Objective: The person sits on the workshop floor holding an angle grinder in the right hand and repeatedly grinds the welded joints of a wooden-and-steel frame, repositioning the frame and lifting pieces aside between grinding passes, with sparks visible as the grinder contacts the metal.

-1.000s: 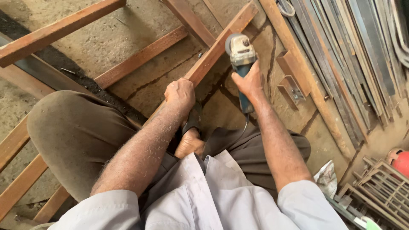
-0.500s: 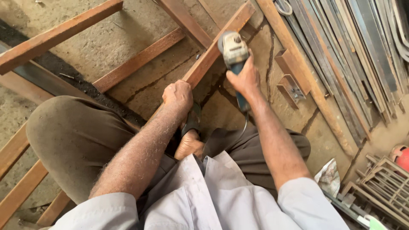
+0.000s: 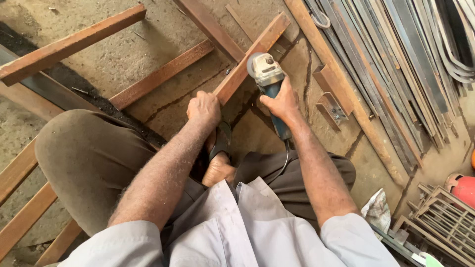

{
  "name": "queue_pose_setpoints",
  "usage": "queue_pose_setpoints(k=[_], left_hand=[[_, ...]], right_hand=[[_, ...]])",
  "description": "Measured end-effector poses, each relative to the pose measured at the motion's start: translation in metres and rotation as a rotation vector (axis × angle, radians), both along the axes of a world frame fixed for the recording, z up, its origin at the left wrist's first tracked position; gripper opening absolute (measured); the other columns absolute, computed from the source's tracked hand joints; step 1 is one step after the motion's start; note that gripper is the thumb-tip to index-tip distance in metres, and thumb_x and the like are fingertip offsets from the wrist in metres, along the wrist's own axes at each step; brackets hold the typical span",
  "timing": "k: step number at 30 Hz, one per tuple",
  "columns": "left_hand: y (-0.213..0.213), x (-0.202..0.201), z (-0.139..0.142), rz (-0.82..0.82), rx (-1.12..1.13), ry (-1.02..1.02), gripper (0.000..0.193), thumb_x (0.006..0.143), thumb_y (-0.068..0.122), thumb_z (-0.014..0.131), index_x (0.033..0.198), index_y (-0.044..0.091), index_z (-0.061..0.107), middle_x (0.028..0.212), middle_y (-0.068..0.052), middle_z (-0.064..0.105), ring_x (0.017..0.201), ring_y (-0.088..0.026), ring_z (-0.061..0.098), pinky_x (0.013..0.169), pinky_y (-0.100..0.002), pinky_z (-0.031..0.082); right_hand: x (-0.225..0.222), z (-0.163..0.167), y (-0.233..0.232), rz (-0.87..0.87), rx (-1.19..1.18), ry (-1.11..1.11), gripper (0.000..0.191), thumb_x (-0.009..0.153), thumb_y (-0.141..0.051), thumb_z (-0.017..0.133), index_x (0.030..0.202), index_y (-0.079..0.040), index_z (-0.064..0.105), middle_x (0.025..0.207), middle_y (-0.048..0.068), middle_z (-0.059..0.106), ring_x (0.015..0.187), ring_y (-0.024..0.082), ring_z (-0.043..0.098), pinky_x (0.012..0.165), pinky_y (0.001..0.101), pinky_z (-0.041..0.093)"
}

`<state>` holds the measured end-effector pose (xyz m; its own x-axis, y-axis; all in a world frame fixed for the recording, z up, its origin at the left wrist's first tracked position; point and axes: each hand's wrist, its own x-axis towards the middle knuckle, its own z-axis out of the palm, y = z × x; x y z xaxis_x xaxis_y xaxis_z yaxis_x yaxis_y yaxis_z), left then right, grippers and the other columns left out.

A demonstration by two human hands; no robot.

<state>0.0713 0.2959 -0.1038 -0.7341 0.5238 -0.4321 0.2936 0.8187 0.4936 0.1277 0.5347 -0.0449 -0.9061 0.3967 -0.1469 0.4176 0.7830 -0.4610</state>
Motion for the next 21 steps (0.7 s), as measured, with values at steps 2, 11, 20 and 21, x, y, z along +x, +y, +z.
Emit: queue_pose_setpoints(k=[2,11,20,21], left_hand=[[-0.007,-0.004,0.006,0.118,0.097,-0.068,0.033,0.081,0.014,0.069,0.111,0.001,0.072,0.112,-0.022,0.071,0.104,-0.039,0.071,0.080,-0.050,0.060],[-0.010,-0.015,0.007,0.073,0.027,-0.287,0.034,0.083,0.019,0.064,0.110,0.002,0.075,0.115,-0.024,0.072,0.113,-0.037,0.069,0.097,-0.045,0.055],[-0.010,-0.016,0.000,0.065,0.061,-0.287,0.034,0.082,0.021,0.067,0.108,0.003,0.075,0.115,-0.022,0.072,0.112,-0.037,0.069,0.096,-0.045,0.055],[-0.010,-0.016,0.000,0.060,0.055,-0.293,0.033,0.082,0.021,0.067,0.109,0.003,0.075,0.115,-0.022,0.072,0.112,-0.037,0.069,0.096,-0.045,0.055]], right_hand=[[0.010,0.002,0.007,-0.010,-0.033,0.060,0.092,0.064,-0.031,0.088,0.137,0.004,0.045,0.117,0.026,0.068,0.106,0.038,0.069,0.091,0.0456,0.055],[0.018,0.007,0.023,-0.165,0.007,0.049,0.078,0.067,-0.034,0.087,0.125,0.006,0.054,0.113,0.025,0.070,0.105,0.037,0.070,0.091,0.0446,0.055],[-0.040,0.005,0.006,-0.121,0.070,-0.005,0.091,0.067,-0.036,0.083,0.140,0.003,0.046,0.114,0.026,0.071,0.106,0.043,0.070,0.094,0.0481,0.054],[-0.040,0.008,0.004,-0.112,0.071,-0.016,0.089,0.068,-0.036,0.083,0.139,0.003,0.047,0.113,0.026,0.071,0.106,0.043,0.070,0.095,0.0482,0.055]])
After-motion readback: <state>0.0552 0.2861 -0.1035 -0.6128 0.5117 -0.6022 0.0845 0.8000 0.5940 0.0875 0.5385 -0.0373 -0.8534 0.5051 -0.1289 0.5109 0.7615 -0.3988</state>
